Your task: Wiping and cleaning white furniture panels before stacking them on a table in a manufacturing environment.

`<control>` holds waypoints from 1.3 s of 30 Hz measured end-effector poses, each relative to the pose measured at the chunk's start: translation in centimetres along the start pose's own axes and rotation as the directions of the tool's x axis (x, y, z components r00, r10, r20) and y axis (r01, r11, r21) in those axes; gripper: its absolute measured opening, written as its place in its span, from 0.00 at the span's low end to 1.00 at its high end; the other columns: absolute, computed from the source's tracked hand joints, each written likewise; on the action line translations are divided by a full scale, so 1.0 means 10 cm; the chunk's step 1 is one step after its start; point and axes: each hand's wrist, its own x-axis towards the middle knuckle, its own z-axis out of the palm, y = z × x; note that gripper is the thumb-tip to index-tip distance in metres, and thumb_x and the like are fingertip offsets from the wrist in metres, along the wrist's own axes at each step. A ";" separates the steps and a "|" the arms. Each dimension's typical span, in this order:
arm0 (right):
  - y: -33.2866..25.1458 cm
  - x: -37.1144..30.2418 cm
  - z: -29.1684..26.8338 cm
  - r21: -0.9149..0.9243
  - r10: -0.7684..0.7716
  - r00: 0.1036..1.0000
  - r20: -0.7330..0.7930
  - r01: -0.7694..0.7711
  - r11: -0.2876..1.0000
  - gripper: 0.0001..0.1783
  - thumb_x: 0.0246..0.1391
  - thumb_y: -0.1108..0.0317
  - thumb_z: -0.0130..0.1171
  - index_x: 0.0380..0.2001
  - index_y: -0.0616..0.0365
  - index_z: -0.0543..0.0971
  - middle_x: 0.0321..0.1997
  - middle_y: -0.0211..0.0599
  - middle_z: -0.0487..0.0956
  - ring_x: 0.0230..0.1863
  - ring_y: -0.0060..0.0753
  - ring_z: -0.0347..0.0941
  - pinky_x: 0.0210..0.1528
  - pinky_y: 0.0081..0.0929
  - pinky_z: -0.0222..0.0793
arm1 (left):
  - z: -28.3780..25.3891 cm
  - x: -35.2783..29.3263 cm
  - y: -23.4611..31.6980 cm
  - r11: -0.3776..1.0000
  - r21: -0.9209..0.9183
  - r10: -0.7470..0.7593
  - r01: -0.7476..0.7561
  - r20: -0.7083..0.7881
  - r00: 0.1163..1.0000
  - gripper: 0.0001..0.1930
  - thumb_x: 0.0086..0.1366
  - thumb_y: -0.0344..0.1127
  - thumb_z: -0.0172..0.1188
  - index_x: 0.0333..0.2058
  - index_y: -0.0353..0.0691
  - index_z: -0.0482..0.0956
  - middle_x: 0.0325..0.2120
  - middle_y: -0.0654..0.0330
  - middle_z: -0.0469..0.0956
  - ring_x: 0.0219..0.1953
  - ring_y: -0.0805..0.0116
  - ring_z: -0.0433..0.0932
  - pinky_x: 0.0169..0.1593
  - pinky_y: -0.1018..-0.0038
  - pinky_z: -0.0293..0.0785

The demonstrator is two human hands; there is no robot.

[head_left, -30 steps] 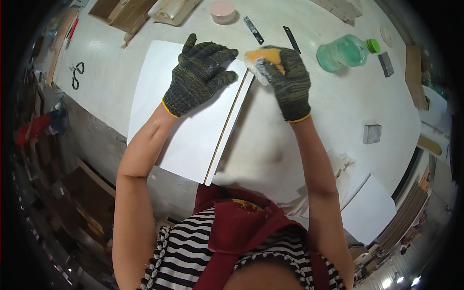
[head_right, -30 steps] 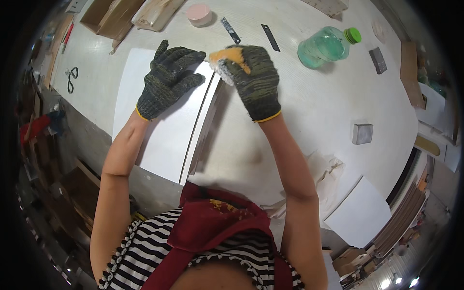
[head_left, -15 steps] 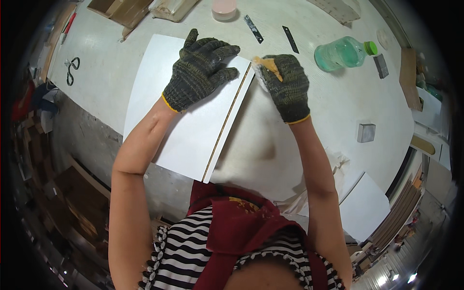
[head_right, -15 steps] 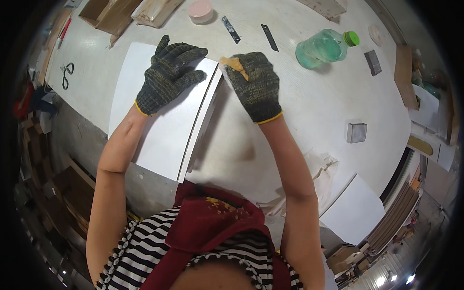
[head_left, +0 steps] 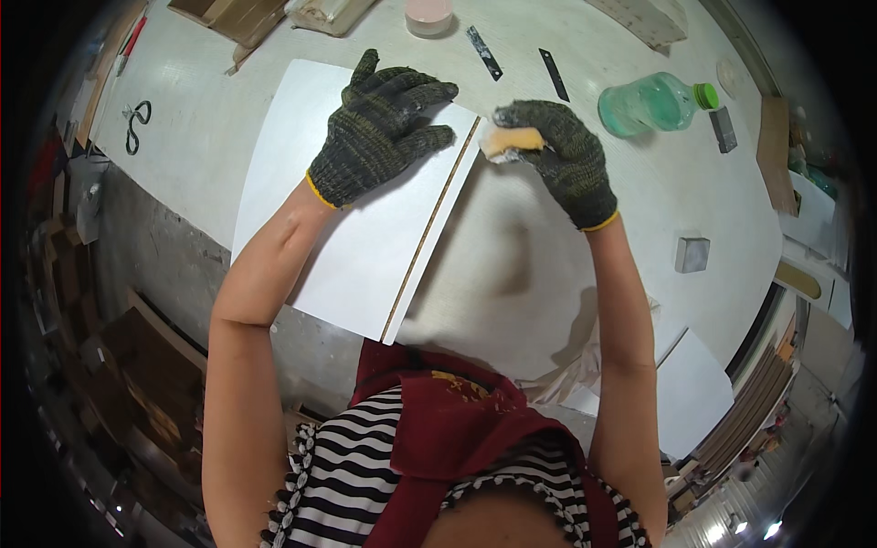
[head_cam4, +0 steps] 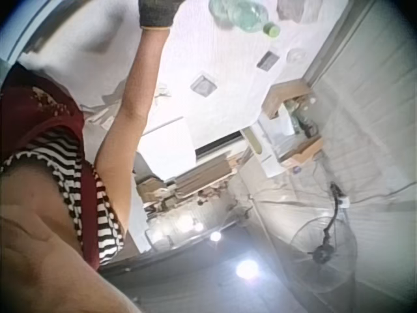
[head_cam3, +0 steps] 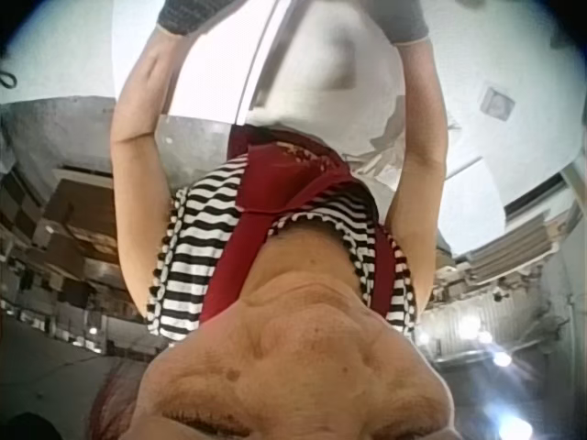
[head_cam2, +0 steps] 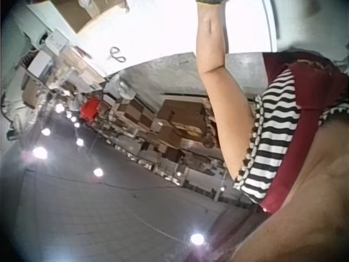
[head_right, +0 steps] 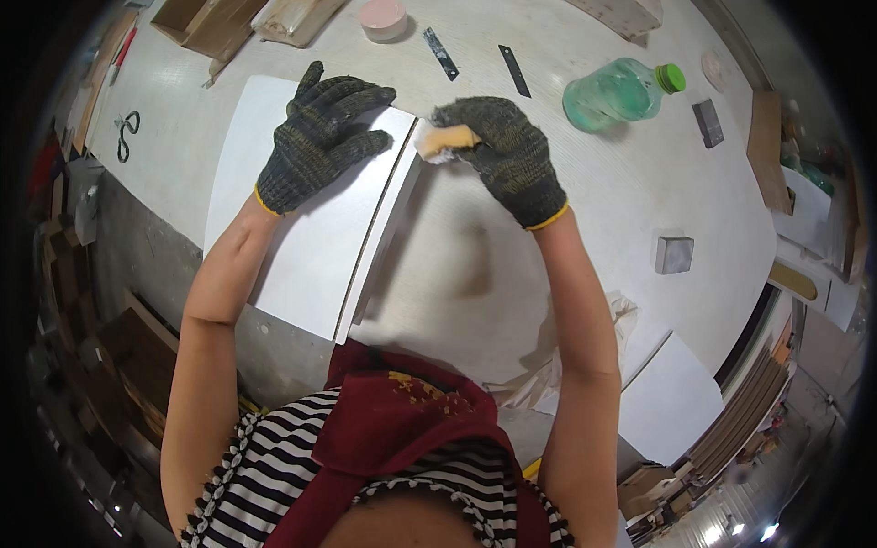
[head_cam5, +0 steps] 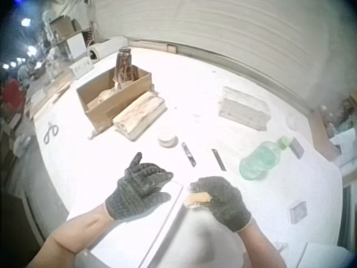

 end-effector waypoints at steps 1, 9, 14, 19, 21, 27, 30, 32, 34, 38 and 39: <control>0.01 -0.03 -0.05 -0.141 -0.044 0.998 0.049 0.051 0.989 0.18 0.46 0.73 0.64 0.44 0.56 0.80 0.46 0.37 0.81 0.50 0.35 0.75 0.54 0.30 0.70 | 0.01 -0.01 -0.01 1.000 0.011 -0.004 0.003 0.011 1.000 0.24 0.55 0.49 0.65 0.50 0.51 0.78 0.44 0.61 0.78 0.52 0.61 0.73 0.66 0.57 0.53; -0.02 0.04 0.10 0.029 -0.066 0.998 -0.020 0.067 0.997 0.20 0.47 0.74 0.62 0.47 0.55 0.79 0.50 0.37 0.79 0.50 0.37 0.75 0.55 0.30 0.70 | 0.06 0.02 -0.06 0.999 0.027 0.026 -0.026 0.009 1.000 0.24 0.54 0.48 0.67 0.50 0.53 0.79 0.45 0.63 0.79 0.52 0.62 0.72 0.67 0.58 0.53; 0.05 0.01 -0.10 -0.071 -0.129 0.987 0.101 0.136 0.988 0.20 0.47 0.73 0.62 0.47 0.53 0.79 0.48 0.37 0.80 0.50 0.40 0.75 0.54 0.31 0.71 | 0.01 0.00 -0.04 1.000 -0.016 -0.019 0.020 0.048 0.999 0.24 0.56 0.51 0.63 0.51 0.50 0.77 0.45 0.59 0.78 0.53 0.60 0.72 0.67 0.55 0.51; -0.17 0.12 -0.15 0.010 -0.020 1.000 0.007 0.020 1.000 0.17 0.50 0.73 0.59 0.46 0.52 0.80 0.48 0.36 0.80 0.50 0.38 0.75 0.53 0.31 0.70 | 0.01 -0.01 -0.03 1.000 0.003 -0.021 0.021 0.044 0.999 0.24 0.57 0.51 0.62 0.51 0.50 0.77 0.45 0.58 0.78 0.54 0.60 0.71 0.67 0.54 0.50; -0.16 0.10 0.00 0.011 -0.007 1.000 0.013 0.007 1.000 0.17 0.50 0.73 0.59 0.46 0.52 0.80 0.48 0.36 0.80 0.49 0.38 0.76 0.53 0.31 0.70 | 0.03 0.01 -0.03 1.000 -0.003 -0.007 0.007 0.048 0.999 0.24 0.57 0.51 0.62 0.51 0.50 0.77 0.45 0.58 0.78 0.54 0.60 0.71 0.67 0.54 0.50; -0.03 -0.04 -0.16 -0.147 0.005 0.966 0.259 0.034 0.989 0.18 0.50 0.71 0.60 0.47 0.55 0.79 0.47 0.37 0.80 0.49 0.38 0.76 0.52 0.30 0.72 | -0.01 0.01 -0.03 0.999 -0.007 -0.031 0.031 0.016 0.999 0.25 0.54 0.48 0.67 0.51 0.52 0.78 0.45 0.61 0.78 0.53 0.60 0.72 0.66 0.57 0.54; -0.09 -0.02 -0.11 0.207 0.102 0.993 0.053 -0.111 0.972 0.19 0.50 0.73 0.60 0.48 0.56 0.79 0.47 0.37 0.80 0.49 0.36 0.76 0.53 0.29 0.71 | -0.01 0.02 0.00 0.999 0.033 -0.019 0.018 0.032 0.999 0.25 0.54 0.49 0.67 0.51 0.52 0.78 0.45 0.60 0.78 0.52 0.59 0.72 0.66 0.57 0.55; -0.19 0.05 -0.06 0.086 0.041 0.999 -0.005 -0.040 0.995 0.19 0.49 0.76 0.59 0.48 0.56 0.78 0.47 0.38 0.81 0.49 0.34 0.76 0.54 0.28 0.71 | 0.00 0.03 -0.01 1.000 0.018 -0.013 0.013 0.016 1.000 0.25 0.54 0.48 0.67 0.51 0.52 0.78 0.45 0.60 0.78 0.52 0.59 0.73 0.66 0.56 0.55; -0.13 0.08 0.05 0.087 0.025 1.000 -0.004 -0.025 0.996 0.19 0.49 0.77 0.58 0.47 0.57 0.79 0.47 0.38 0.81 0.48 0.35 0.77 0.54 0.28 0.71 | 0.01 0.02 -0.02 1.000 0.011 -0.004 0.004 0.007 1.000 0.25 0.53 0.48 0.68 0.51 0.52 0.78 0.45 0.59 0.78 0.52 0.59 0.73 0.66 0.56 0.55; 0.04 -0.13 -0.11 -0.139 -0.011 0.977 0.214 0.042 0.989 0.18 0.48 0.75 0.60 0.45 0.56 0.79 0.47 0.38 0.80 0.48 0.36 0.76 0.53 0.28 0.71 | 0.03 -0.02 -0.05 1.000 0.003 0.002 -0.002 -0.001 1.000 0.25 0.53 0.47 0.68 0.51 0.53 0.78 0.45 0.59 0.78 0.52 0.58 0.73 0.66 0.54 0.55; 0.06 -0.19 -0.13 -0.021 0.050 0.977 0.209 -0.046 0.999 0.20 0.46 0.77 0.60 0.46 0.57 0.79 0.48 0.37 0.80 0.49 0.35 0.76 0.54 0.28 0.70 | 0.02 -0.03 -0.05 1.000 0.008 -0.008 0.008 0.000 1.000 0.25 0.53 0.47 0.68 0.51 0.53 0.78 0.45 0.59 0.78 0.52 0.58 0.73 0.66 0.54 0.55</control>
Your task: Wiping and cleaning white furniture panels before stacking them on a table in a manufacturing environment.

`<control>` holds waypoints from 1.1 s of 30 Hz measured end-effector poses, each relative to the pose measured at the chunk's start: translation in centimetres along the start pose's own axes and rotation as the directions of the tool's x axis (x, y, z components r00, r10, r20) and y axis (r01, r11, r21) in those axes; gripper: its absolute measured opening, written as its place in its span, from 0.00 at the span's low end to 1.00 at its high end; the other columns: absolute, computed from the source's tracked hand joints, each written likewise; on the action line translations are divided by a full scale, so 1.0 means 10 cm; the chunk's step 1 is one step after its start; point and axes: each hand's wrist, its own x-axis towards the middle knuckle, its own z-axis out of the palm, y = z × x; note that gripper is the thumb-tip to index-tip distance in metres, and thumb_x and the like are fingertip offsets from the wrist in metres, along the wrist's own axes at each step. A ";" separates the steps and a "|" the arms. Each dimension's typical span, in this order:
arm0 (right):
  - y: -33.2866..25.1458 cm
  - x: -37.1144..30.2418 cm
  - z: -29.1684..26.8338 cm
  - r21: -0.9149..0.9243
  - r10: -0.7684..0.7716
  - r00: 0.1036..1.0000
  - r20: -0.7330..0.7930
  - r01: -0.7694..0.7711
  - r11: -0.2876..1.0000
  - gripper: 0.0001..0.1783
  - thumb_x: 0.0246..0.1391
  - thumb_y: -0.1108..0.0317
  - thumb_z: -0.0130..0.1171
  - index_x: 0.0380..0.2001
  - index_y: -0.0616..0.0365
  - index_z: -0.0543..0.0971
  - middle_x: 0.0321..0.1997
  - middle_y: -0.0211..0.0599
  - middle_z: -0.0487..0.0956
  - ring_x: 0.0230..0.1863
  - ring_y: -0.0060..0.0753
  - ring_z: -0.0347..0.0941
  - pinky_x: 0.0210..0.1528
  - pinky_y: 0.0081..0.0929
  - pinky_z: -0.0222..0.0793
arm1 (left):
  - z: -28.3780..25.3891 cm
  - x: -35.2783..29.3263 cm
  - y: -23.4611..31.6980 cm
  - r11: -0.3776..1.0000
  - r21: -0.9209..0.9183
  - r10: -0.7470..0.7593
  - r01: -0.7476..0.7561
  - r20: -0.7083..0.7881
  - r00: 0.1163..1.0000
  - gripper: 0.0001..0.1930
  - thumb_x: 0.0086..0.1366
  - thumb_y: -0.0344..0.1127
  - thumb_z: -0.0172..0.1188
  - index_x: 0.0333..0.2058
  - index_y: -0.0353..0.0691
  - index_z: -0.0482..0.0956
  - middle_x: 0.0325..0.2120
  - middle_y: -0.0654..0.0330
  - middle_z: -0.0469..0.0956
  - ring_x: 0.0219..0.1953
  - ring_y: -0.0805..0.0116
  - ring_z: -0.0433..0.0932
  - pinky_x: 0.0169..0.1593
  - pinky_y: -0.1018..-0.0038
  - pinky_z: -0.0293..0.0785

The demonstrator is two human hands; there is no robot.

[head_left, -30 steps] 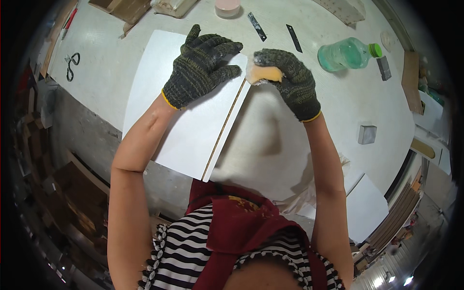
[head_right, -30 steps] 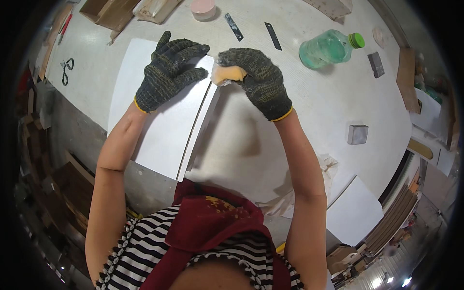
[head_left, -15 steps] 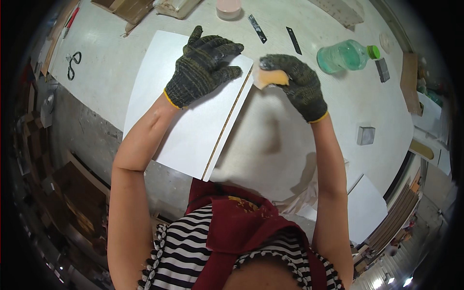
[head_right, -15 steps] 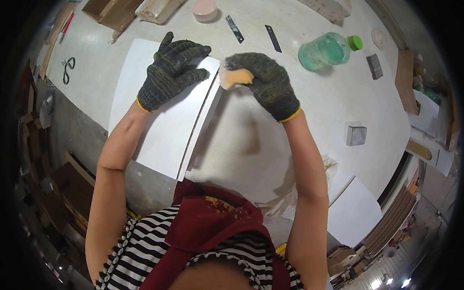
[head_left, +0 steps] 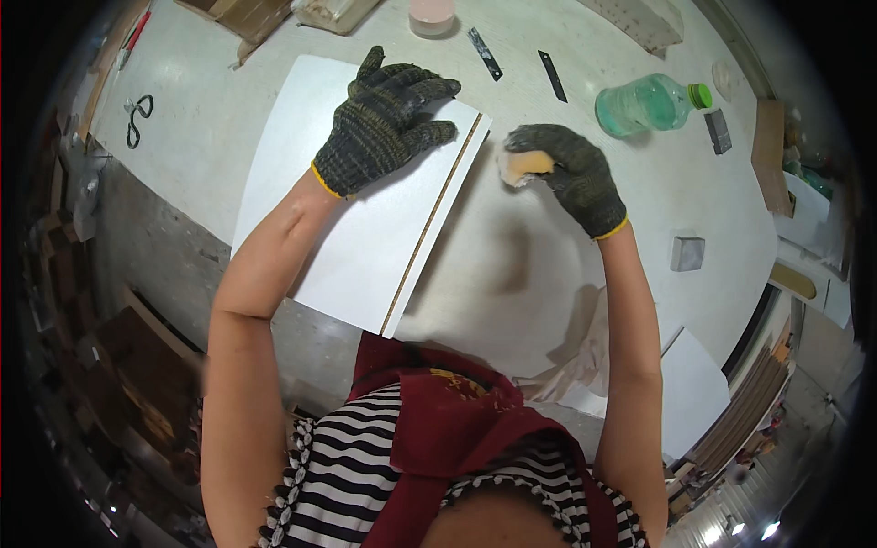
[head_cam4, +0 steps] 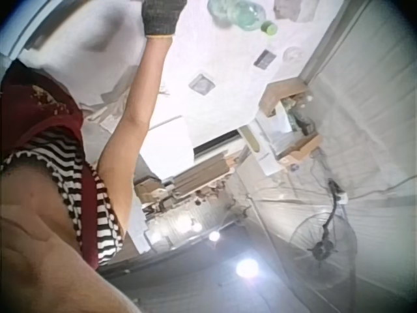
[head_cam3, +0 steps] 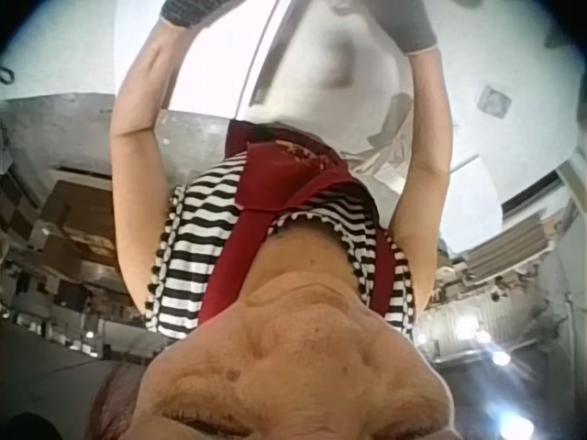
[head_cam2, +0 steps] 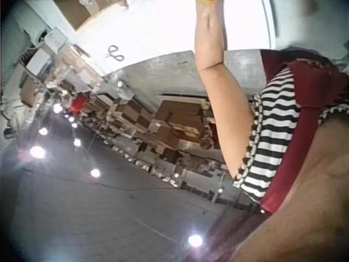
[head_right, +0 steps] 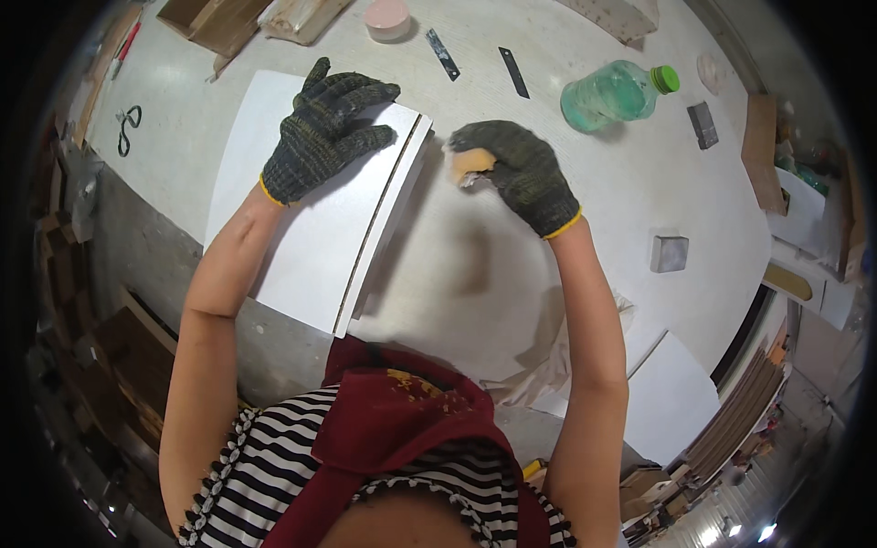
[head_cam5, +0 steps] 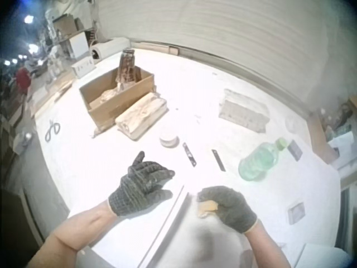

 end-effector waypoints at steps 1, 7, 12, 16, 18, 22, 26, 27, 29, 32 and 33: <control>-0.06 0.01 0.02 0.010 -0.003 1.000 0.008 0.003 1.000 0.20 0.46 0.77 0.60 0.46 0.57 0.79 0.48 0.37 0.80 0.49 0.35 0.76 0.54 0.28 0.70 | -0.02 -0.01 0.00 1.000 -0.020 0.004 -0.004 -0.007 1.000 0.25 0.52 0.47 0.68 0.50 0.53 0.78 0.45 0.60 0.78 0.52 0.58 0.73 0.65 0.55 0.55; -0.34 0.31 0.21 0.046 -0.012 0.960 -0.281 0.026 0.999 0.21 0.46 0.81 0.60 0.47 0.56 0.79 0.49 0.34 0.80 0.51 0.32 0.75 0.56 0.25 0.69 | 0.12 0.02 -0.11 0.984 0.097 0.148 -0.147 0.004 0.989 0.22 0.57 0.49 0.62 0.50 0.49 0.78 0.46 0.63 0.78 0.53 0.60 0.73 0.62 0.58 0.58; -0.23 0.02 0.11 0.105 0.017 0.978 -0.210 0.005 0.994 0.21 0.45 0.80 0.61 0.46 0.58 0.80 0.48 0.35 0.81 0.50 0.31 0.75 0.55 0.26 0.69 | -0.03 0.04 0.07 0.989 -0.149 -0.024 0.024 0.003 1.000 0.22 0.57 0.49 0.63 0.47 0.44 0.78 0.44 0.55 0.78 0.54 0.58 0.72 0.67 0.48 0.46; -0.64 -0.22 0.19 0.025 0.050 0.958 -0.281 -0.045 0.999 0.22 0.46 0.80 0.62 0.48 0.61 0.78 0.49 0.40 0.80 0.50 0.33 0.76 0.56 0.29 0.70 | -0.08 -0.03 0.04 0.993 -0.087 -0.071 0.076 0.058 0.996 0.22 0.56 0.49 0.63 0.46 0.45 0.78 0.44 0.56 0.78 0.54 0.58 0.72 0.67 0.49 0.46; -0.83 -0.43 0.43 0.154 0.052 0.953 -0.298 -0.006 0.988 0.23 0.47 0.75 0.66 0.49 0.60 0.76 0.51 0.43 0.78 0.52 0.38 0.75 0.57 0.32 0.70 | -0.03 -0.04 0.04 0.995 -0.089 -0.049 0.053 0.039 0.998 0.22 0.56 0.50 0.63 0.46 0.45 0.78 0.45 0.58 0.78 0.54 0.58 0.71 0.67 0.49 0.46; -1.26 -0.91 1.06 -0.242 -0.194 0.978 -0.073 0.172 0.955 0.19 0.52 0.66 0.60 0.49 0.51 0.78 0.54 0.34 0.77 0.58 0.37 0.71 0.61 0.38 0.64 | -0.06 -0.05 0.03 0.996 -0.083 -0.035 0.040 0.060 0.998 0.22 0.57 0.51 0.61 0.46 0.45 0.78 0.46 0.59 0.78 0.55 0.60 0.70 0.67 0.51 0.46; -1.32 -1.26 1.49 -0.163 -0.328 0.945 0.019 0.326 0.931 0.19 0.59 0.60 0.50 0.52 0.48 0.76 0.57 0.33 0.75 0.59 0.37 0.69 0.61 0.38 0.64 | -0.05 -0.01 0.06 0.998 -0.014 -0.059 0.061 0.126 0.990 0.24 0.58 0.53 0.59 0.47 0.45 0.78 0.48 0.57 0.77 0.57 0.59 0.69 0.67 0.53 0.45; -1.27 -1.32 1.60 -0.167 -0.422 0.902 0.095 0.432 0.886 0.19 0.60 0.59 0.49 0.53 0.49 0.75 0.57 0.33 0.75 0.59 0.38 0.69 0.62 0.37 0.64 | -0.05 0.01 0.06 0.998 -0.017 -0.055 0.057 0.124 0.991 0.24 0.58 0.53 0.59 0.47 0.45 0.78 0.48 0.57 0.77 0.57 0.59 0.69 0.67 0.53 0.45; -1.08 -1.43 1.87 0.031 -0.305 0.942 0.142 0.304 0.952 0.19 0.58 0.61 0.52 0.52 0.49 0.75 0.57 0.33 0.74 0.59 0.38 0.69 0.62 0.37 0.63 | -0.02 0.05 0.07 0.997 -0.007 -0.076 0.078 0.175 0.982 0.25 0.58 0.54 0.57 0.49 0.45 0.78 0.49 0.55 0.76 0.58 0.58 0.68 0.68 0.53 0.44; -1.16 -1.35 1.86 0.141 0.102 0.850 0.517 -0.202 0.969 0.20 0.50 0.63 0.60 0.49 0.49 0.77 0.51 0.33 0.76 0.54 0.38 0.72 0.55 0.37 0.69 | -0.06 0.00 0.04 0.997 0.011 -0.082 0.082 0.174 0.981 0.26 0.58 0.55 0.57 0.50 0.46 0.78 0.50 0.55 0.76 0.58 0.59 0.68 0.68 0.53 0.43; -1.20 -1.41 1.86 0.137 0.099 0.848 0.521 -0.197 0.971 0.20 0.50 0.63 0.60 0.49 0.49 0.77 0.51 0.33 0.76 0.54 0.38 0.72 0.55 0.37 0.69 | -0.06 -0.03 0.01 0.996 0.033 -0.082 0.077 0.174 0.981 0.26 0.58 0.55 0.57 0.50 0.46 0.78 0.50 0.55 0.76 0.58 0.59 0.68 0.69 0.53 0.43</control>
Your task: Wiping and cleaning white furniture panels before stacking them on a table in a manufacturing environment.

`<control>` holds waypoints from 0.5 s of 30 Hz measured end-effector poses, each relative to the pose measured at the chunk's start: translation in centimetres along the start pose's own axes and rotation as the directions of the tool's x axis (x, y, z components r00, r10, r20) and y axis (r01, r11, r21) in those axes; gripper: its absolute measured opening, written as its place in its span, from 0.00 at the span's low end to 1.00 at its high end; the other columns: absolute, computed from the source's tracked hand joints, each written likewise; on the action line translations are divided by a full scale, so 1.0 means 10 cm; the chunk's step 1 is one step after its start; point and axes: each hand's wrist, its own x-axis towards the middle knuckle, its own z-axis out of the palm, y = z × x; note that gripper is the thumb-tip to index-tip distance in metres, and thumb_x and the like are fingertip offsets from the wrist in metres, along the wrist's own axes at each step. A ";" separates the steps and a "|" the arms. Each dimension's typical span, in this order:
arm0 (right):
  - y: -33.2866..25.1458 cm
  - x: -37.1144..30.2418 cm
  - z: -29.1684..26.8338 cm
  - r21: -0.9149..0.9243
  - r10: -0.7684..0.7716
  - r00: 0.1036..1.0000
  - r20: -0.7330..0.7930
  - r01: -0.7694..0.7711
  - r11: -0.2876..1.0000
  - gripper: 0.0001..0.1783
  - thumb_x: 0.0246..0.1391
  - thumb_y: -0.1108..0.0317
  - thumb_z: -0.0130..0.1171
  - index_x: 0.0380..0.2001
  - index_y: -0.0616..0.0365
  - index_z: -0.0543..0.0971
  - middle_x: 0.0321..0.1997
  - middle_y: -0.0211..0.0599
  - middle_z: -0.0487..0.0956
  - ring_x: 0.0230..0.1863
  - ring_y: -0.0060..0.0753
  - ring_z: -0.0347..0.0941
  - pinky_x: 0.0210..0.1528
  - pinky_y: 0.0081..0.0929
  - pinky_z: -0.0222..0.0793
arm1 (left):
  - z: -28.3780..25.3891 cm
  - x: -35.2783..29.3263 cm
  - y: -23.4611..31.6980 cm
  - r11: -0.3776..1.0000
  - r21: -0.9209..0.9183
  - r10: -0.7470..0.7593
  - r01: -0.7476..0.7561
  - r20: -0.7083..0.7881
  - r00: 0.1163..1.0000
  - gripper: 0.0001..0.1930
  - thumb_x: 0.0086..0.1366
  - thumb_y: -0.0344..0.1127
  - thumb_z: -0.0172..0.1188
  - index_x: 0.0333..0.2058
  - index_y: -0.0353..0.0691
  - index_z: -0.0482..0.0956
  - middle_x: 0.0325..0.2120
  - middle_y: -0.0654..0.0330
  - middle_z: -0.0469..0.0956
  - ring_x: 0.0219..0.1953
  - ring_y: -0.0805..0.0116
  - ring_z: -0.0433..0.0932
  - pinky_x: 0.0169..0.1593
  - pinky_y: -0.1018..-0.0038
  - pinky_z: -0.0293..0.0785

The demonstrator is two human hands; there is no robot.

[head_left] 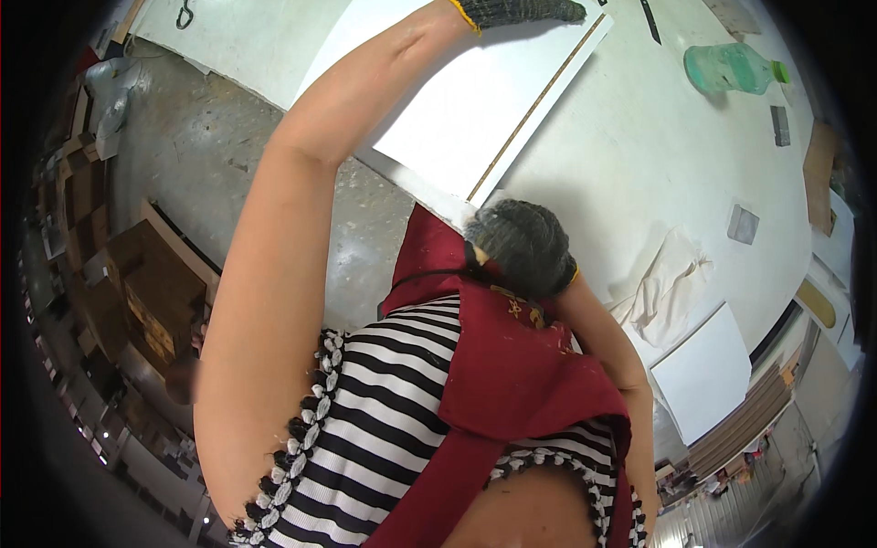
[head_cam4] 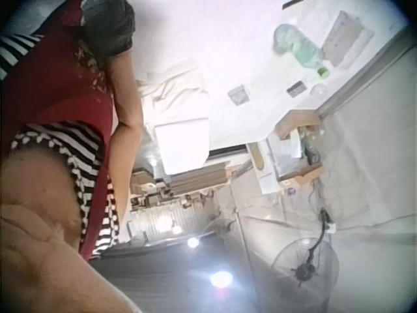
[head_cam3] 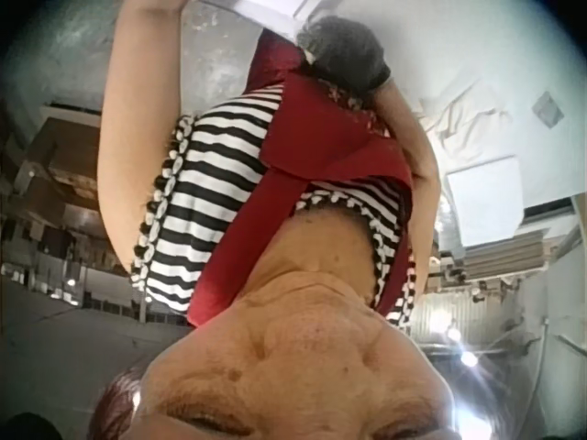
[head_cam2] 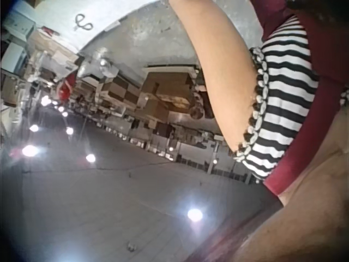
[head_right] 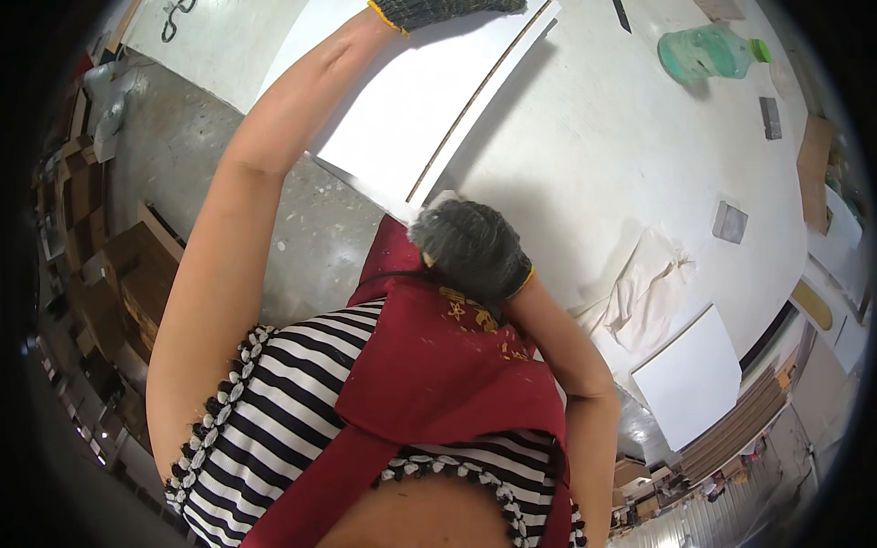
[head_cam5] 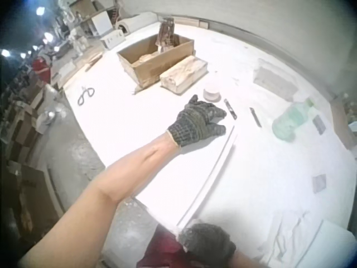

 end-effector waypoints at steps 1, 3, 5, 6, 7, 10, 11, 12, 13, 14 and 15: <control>0.00 -0.07 0.00 -0.315 -0.216 0.955 -0.202 0.145 0.938 0.20 0.49 0.64 0.61 0.48 0.48 0.78 0.50 0.32 0.76 0.52 0.38 0.73 0.53 0.37 0.71 | 0.02 -0.01 -0.02 1.000 0.007 0.017 -0.017 -0.032 0.999 0.25 0.58 0.56 0.56 0.49 0.47 0.78 0.51 0.56 0.76 0.58 0.60 0.68 0.68 0.53 0.44; -0.03 -0.20 0.00 -0.623 -0.471 0.829 -0.301 0.204 0.756 0.20 0.48 0.64 0.61 0.47 0.47 0.79 0.49 0.31 0.76 0.50 0.38 0.74 0.51 0.37 0.72 | 0.01 0.01 -0.05 0.999 -0.007 0.038 -0.038 -0.022 0.999 0.25 0.58 0.56 0.56 0.49 0.47 0.78 0.51 0.57 0.76 0.58 0.61 0.68 0.68 0.53 0.45; -0.19 -0.32 -0.01 -0.663 -0.565 0.764 -0.312 0.252 0.705 0.19 0.48 0.64 0.61 0.47 0.45 0.79 0.50 0.30 0.76 0.51 0.38 0.74 0.50 0.38 0.72 | 0.01 -0.03 -0.02 0.998 -0.028 0.062 -0.062 0.001 0.998 0.25 0.58 0.56 0.57 0.48 0.48 0.79 0.51 0.58 0.76 0.58 0.61 0.69 0.67 0.53 0.46; -0.25 -0.27 0.03 -0.664 -0.565 0.765 -0.307 0.254 0.704 0.19 0.48 0.64 0.61 0.47 0.45 0.79 0.50 0.30 0.76 0.51 0.38 0.74 0.50 0.38 0.72 | 0.01 -0.05 -0.03 0.999 0.000 0.043 -0.043 -0.021 0.999 0.24 0.58 0.56 0.57 0.47 0.48 0.79 0.51 0.59 0.77 0.58 0.62 0.69 0.66 0.53 0.47; -0.33 -0.14 0.07 -0.677 -0.624 0.686 -0.374 0.258 0.689 0.20 0.48 0.65 0.61 0.47 0.45 0.79 0.50 0.30 0.76 0.52 0.38 0.73 0.51 0.38 0.72 | 0.04 0.00 -0.02 0.999 0.025 0.040 -0.039 -0.045 0.998 0.24 0.57 0.56 0.57 0.47 0.48 0.80 0.50 0.61 0.77 0.58 0.62 0.69 0.66 0.53 0.48; -0.16 0.06 0.19 -0.686 -0.625 0.672 -0.397 0.235 0.688 0.19 0.48 0.66 0.62 0.47 0.43 0.80 0.51 0.29 0.77 0.53 0.36 0.72 0.54 0.38 0.70 | 0.09 0.00 -0.05 0.995 0.017 0.102 -0.101 -0.082 0.991 0.23 0.57 0.56 0.58 0.45 0.49 0.81 0.50 0.62 0.77 0.57 0.62 0.69 0.66 0.53 0.49; -0.08 0.06 0.21 -0.684 -0.604 0.704 -0.373 0.232 0.692 0.18 0.48 0.66 0.62 0.46 0.43 0.81 0.50 0.27 0.77 0.53 0.34 0.72 0.54 0.36 0.70 | 0.08 0.02 -0.06 0.994 0.024 0.107 -0.106 -0.084 0.991 0.23 0.57 0.56 0.58 0.45 0.49 0.81 0.50 0.62 0.77 0.57 0.62 0.69 0.66 0.53 0.49; -0.03 0.07 0.22 -0.682 -0.576 0.739 -0.350 0.221 0.697 0.17 0.48 0.67 0.62 0.45 0.42 0.81 0.50 0.26 0.77 0.53 0.33 0.72 0.54 0.35 0.70 | 0.10 0.08 -0.06 0.997 -0.014 0.081 -0.081 -0.046 0.996 0.23 0.57 0.56 0.58 0.45 0.49 0.81 0.50 0.62 0.77 0.58 0.62 0.69 0.66 0.53 0.49; -0.03 0.02 0.29 -0.745 -0.598 0.676 -0.430 0.108 0.658 0.16 0.48 0.68 0.62 0.43 0.42 0.82 0.51 0.25 0.77 0.52 0.31 0.72 0.52 0.33 0.70 | 0.10 0.07 -0.05 0.998 -0.050 0.044 -0.045 -0.006 0.999 0.23 0.56 0.56 0.58 0.44 0.49 0.81 0.50 0.62 0.77 0.58 0.63 0.69 0.66 0.53 0.49; -0.02 -0.06 0.30 -0.746 -0.598 0.677 -0.429 0.108 0.657 0.16 0.48 0.68 0.62 0.43 0.42 0.82 0.51 0.25 0.77 0.52 0.31 0.72 0.52 0.33 0.70 | 0.10 0.06 -0.05 0.998 -0.051 0.044 -0.044 -0.008 0.999 0.23 0.56 0.56 0.58 0.44 0.49 0.81 0.50 0.62 0.77 0.58 0.63 0.69 0.66 0.53 0.49; -0.02 -0.17 0.28 -0.717 -0.545 0.700 -0.461 0.067 0.694 0.16 0.48 0.68 0.61 0.43 0.42 0.82 0.50 0.25 0.77 0.52 0.31 0.73 0.52 0.32 0.70 | 0.09 0.04 -0.05 0.996 -0.021 0.086 -0.086 -0.021 0.996 0.23 0.56 0.56 0.58 0.44 0.49 0.81 0.51 0.62 0.77 0.58 0.63 0.69 0.66 0.53 0.49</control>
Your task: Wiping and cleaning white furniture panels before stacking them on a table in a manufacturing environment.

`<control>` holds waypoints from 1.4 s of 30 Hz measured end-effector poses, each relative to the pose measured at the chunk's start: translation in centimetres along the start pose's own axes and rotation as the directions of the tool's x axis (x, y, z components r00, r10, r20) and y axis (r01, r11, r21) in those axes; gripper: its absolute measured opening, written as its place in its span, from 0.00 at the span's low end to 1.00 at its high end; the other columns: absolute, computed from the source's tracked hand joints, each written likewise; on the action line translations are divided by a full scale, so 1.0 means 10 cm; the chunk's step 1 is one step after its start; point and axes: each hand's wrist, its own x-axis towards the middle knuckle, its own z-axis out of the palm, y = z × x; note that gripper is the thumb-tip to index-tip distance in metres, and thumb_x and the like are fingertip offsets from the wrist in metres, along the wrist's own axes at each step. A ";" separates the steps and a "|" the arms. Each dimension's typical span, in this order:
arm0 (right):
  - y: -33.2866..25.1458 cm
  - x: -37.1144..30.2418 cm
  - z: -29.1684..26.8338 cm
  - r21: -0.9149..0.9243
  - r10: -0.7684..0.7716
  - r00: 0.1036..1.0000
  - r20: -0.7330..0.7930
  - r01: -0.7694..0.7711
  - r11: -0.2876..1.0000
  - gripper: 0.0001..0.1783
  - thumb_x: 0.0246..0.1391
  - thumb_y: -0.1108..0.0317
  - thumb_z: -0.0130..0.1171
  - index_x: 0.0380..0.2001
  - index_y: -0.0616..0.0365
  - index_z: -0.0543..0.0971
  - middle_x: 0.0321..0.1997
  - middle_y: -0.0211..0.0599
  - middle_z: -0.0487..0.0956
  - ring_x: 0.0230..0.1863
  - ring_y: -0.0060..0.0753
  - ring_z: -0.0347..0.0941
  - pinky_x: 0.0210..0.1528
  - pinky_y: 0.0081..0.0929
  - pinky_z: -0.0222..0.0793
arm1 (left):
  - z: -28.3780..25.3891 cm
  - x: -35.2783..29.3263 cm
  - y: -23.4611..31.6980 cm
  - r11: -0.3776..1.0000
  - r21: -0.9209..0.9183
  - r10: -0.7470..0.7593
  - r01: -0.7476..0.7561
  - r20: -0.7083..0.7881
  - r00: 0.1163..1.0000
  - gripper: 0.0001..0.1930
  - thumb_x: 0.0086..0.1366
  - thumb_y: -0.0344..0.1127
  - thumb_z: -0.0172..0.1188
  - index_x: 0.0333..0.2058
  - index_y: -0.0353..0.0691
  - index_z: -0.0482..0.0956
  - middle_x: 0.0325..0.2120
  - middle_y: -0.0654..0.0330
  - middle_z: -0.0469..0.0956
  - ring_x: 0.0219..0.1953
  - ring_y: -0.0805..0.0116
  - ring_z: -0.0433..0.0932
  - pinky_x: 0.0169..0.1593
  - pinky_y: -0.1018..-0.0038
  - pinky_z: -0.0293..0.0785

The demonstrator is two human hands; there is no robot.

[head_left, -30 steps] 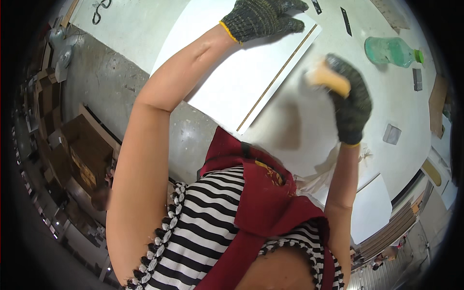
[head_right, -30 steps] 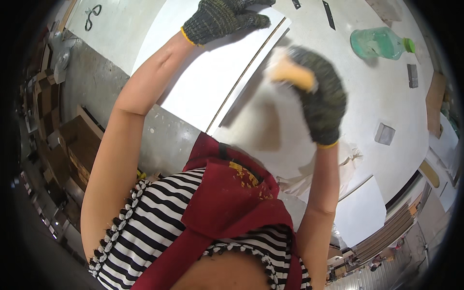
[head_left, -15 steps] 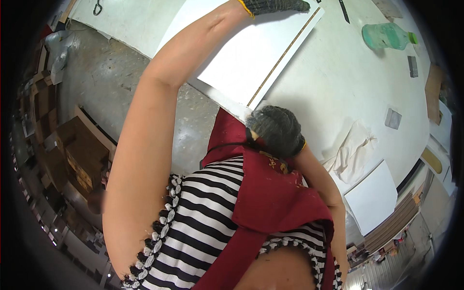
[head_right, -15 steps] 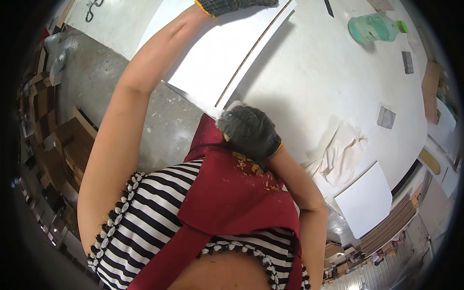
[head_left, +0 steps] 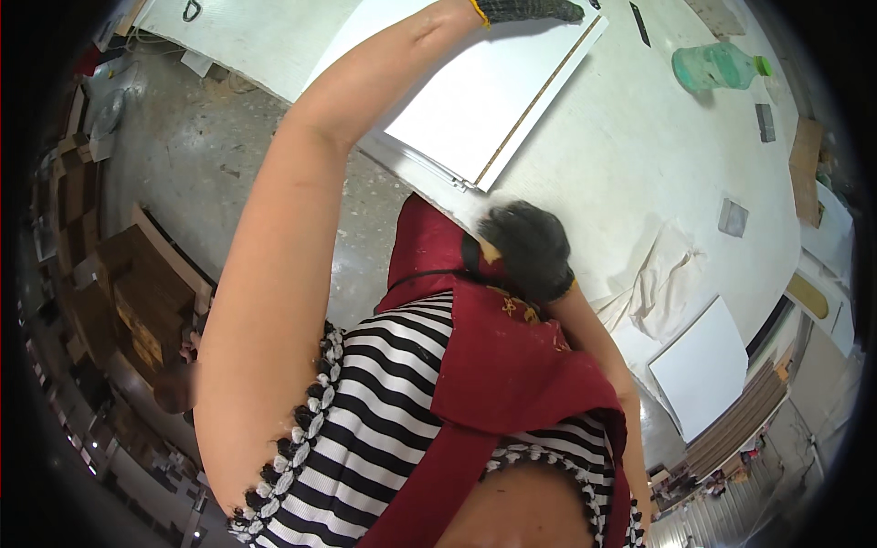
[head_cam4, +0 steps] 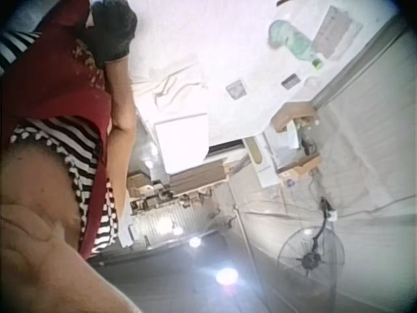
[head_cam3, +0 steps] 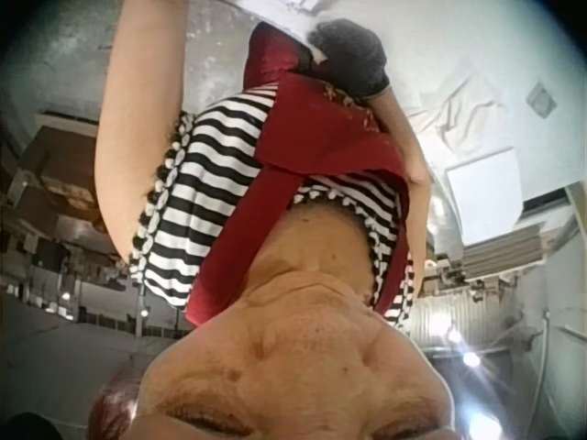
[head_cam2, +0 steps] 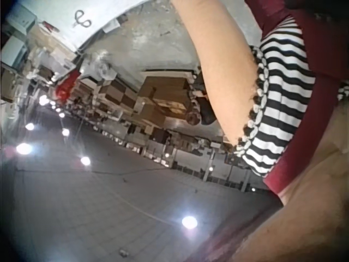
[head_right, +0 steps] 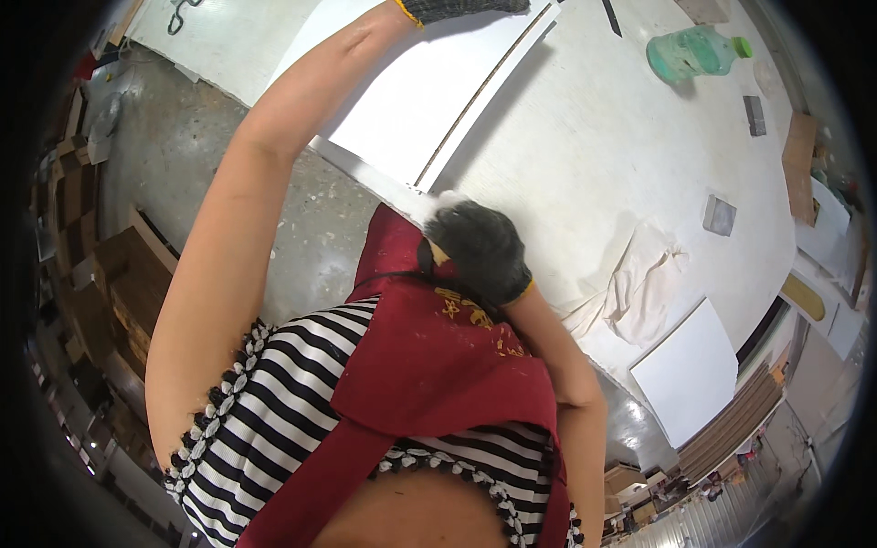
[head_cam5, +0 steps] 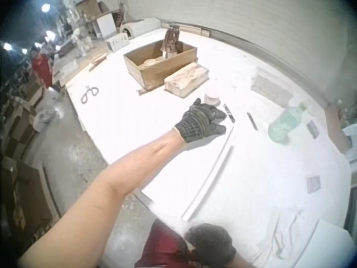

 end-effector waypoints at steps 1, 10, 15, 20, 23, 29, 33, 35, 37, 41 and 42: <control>0.02 -0.08 -0.11 0.003 0.060 0.998 0.025 -0.060 0.998 0.17 0.48 0.68 0.61 0.43 0.43 0.82 0.49 0.24 0.78 0.51 0.32 0.73 0.52 0.32 0.69 | -0.01 -0.01 0.01 0.999 0.030 0.041 -0.041 -0.012 0.999 0.23 0.56 0.56 0.58 0.44 0.49 0.81 0.51 0.62 0.77 0.58 0.63 0.69 0.66 0.54 0.49; 1.28 -0.20 -1.08 0.309 0.789 0.531 -0.309 -0.728 0.611 0.24 0.55 0.70 0.61 0.55 0.62 0.72 0.53 0.41 0.76 0.52 0.31 0.73 0.52 0.26 0.72 | -0.01 -0.03 -0.02 0.999 -0.037 -0.025 0.023 -0.066 0.997 0.23 0.57 0.54 0.59 0.47 0.48 0.80 0.50 0.58 0.77 0.58 0.61 0.69 0.68 0.56 0.46; 1.42 -0.12 -1.06 0.532 0.823 0.511 -0.247 -0.639 0.556 0.25 0.52 0.75 0.61 0.55 0.61 0.71 0.52 0.38 0.76 0.51 0.31 0.73 0.54 0.27 0.70 | -0.06 -0.05 0.05 0.996 -0.060 -0.065 0.063 -0.039 0.997 0.24 0.57 0.54 0.59 0.47 0.47 0.80 0.49 0.55 0.77 0.56 0.59 0.70 0.68 0.57 0.47; 0.61 -0.08 -0.43 0.299 0.304 0.938 -0.168 -0.245 0.922 0.20 0.48 0.69 0.65 0.47 0.52 0.77 0.50 0.35 0.77 0.52 0.39 0.73 0.58 0.37 0.66 | -0.04 -0.03 0.01 0.998 -0.050 -0.044 0.040 -0.073 0.996 0.22 0.57 0.54 0.60 0.46 0.47 0.81 0.46 0.56 0.79 0.54 0.59 0.72 0.67 0.59 0.50; 0.26 0.02 -0.08 -0.002 -0.113 0.993 0.015 0.113 0.994 0.17 0.52 0.65 0.60 0.47 0.45 0.78 0.54 0.28 0.75 0.57 0.35 0.70 0.57 0.36 0.66 | -0.03 -0.02 0.01 0.999 -0.041 -0.030 0.027 -0.079 0.996 0.22 0.58 0.53 0.60 0.46 0.47 0.81 0.46 0.56 0.79 0.54 0.60 0.72 0.67 0.59 0.51; 0.23 0.17 0.27 0.282 -0.165 0.969 0.185 0.109 0.953 0.18 0.48 0.64 0.58 0.45 0.47 0.78 0.48 0.32 0.77 0.47 0.39 0.74 0.46 0.35 0.71 | 0.01 -0.03 -0.03 0.999 -0.043 0.015 -0.020 -0.135 0.991 0.22 0.58 0.53 0.60 0.46 0.47 0.81 0.47 0.55 0.78 0.54 0.58 0.72 0.66 0.59 0.52; 0.17 0.06 0.17 0.217 -0.090 0.977 0.192 0.047 0.975 0.16 0.47 0.65 0.58 0.42 0.48 0.79 0.45 0.35 0.78 0.44 0.41 0.75 0.43 0.38 0.72 | -0.04 -0.04 -0.03 0.998 -0.059 -0.022 0.017 -0.092 0.995 0.24 0.56 0.54 0.62 0.46 0.47 0.81 0.47 0.52 0.78 0.53 0.57 0.73 0.62 0.60 0.60; 0.12 0.04 0.08 0.211 -0.082 0.981 0.176 0.044 0.977 0.15 0.47 0.65 0.58 0.41 0.48 0.79 0.45 0.35 0.78 0.44 0.41 0.75 0.43 0.38 0.72 | -0.06 -0.02 0.02 0.992 -0.113 -0.059 0.047 -0.108 0.992 0.24 0.55 0.52 0.63 0.46 0.46 0.80 0.47 0.52 0.78 0.52 0.56 0.74 0.60 0.61 0.64; 0.06 0.06 -0.05 0.213 -0.032 0.989 0.145 0.001 0.977 0.16 0.47 0.65 0.58 0.42 0.49 0.79 0.44 0.35 0.78 0.44 0.40 0.75 0.43 0.38 0.72 | -0.06 -0.04 0.00 0.983 -0.168 -0.095 0.074 -0.118 0.989 0.24 0.54 0.51 0.65 0.47 0.45 0.80 0.47 0.52 0.78 0.51 0.55 0.74 0.57 0.61 0.68; -0.07 0.21 -0.09 0.226 -0.106 0.982 0.157 0.068 0.972 0.17 0.48 0.63 0.59 0.43 0.51 0.79 0.44 0.35 0.78 0.45 0.40 0.75 0.45 0.38 0.71 | -0.11 -0.29 -0.16 0.956 -0.257 0.055 -0.141 -0.315 0.948 0.22 0.56 0.47 0.65 0.47 0.43 0.78 0.46 0.53 0.77 0.51 0.55 0.74 0.55 0.64 0.71; -0.12 0.27 -0.01 0.172 -0.171 0.985 0.016 0.166 0.971 0.17 0.48 0.63 0.59 0.43 0.51 0.78 0.44 0.34 0.78 0.44 0.39 0.75 0.45 0.38 0.71 | -0.09 -0.42 -0.22 0.989 -0.087 0.089 -0.121 -0.302 0.949 0.22 0.57 0.48 0.64 0.48 0.43 0.78 0.47 0.53 0.76 0.53 0.56 0.72 0.56 0.63 0.70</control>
